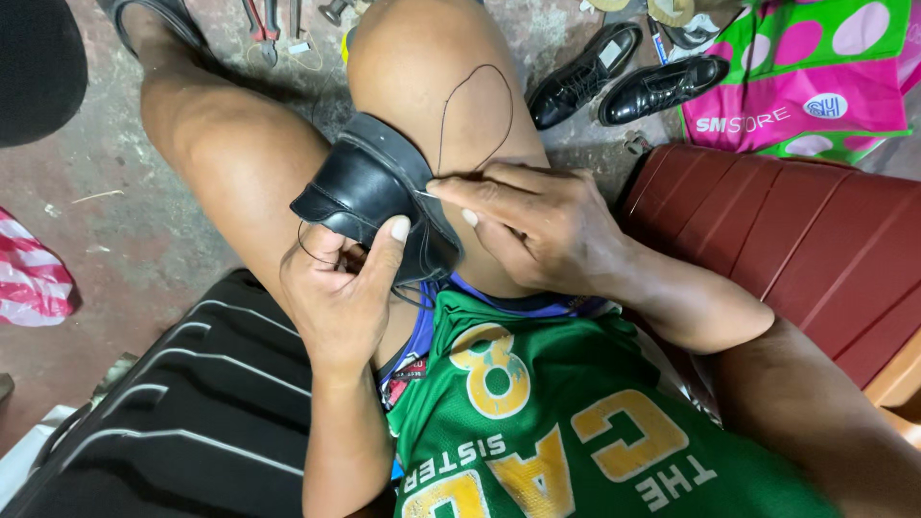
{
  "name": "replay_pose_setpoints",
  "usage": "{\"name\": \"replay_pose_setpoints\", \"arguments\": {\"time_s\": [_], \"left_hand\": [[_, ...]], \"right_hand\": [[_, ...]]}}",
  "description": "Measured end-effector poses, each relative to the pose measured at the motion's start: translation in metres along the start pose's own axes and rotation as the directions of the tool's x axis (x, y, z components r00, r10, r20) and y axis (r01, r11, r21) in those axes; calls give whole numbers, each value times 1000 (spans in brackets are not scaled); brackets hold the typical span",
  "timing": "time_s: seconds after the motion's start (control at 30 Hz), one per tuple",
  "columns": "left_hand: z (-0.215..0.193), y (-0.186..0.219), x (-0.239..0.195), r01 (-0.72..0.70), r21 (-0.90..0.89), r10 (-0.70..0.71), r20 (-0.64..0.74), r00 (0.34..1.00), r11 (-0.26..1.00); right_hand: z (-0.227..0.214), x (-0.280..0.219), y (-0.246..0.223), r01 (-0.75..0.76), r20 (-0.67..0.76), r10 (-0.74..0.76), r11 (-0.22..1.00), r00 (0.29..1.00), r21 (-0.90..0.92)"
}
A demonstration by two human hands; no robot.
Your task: The person is sewing a black shoe using a needle and thread. They hold the shoe in their left hand and use a needle in their right hand to stitch the shoe's upper part repeatedly.
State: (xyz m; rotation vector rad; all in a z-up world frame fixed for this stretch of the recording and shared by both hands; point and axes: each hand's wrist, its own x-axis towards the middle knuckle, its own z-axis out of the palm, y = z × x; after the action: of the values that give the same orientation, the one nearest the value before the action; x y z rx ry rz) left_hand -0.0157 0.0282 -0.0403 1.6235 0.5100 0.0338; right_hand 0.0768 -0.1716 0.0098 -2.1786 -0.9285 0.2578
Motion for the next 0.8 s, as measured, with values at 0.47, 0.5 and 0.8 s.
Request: {"name": "replay_pose_setpoints", "arguments": {"time_s": [0.47,0.5,0.8], "left_hand": [[11,10,2,-99,193,106,-25,994,976],[11,9,2,-100,191,108,-29,994,977],[4,-5,9,-76,92,78,-21,997,993]], "right_hand": [[-21,18,-26,72,232,33,900,972,-429],[-22,22,-28,89,286,60,872,956,-481],[-16,48,-27,236,336,-89,874,937,-426]]}}
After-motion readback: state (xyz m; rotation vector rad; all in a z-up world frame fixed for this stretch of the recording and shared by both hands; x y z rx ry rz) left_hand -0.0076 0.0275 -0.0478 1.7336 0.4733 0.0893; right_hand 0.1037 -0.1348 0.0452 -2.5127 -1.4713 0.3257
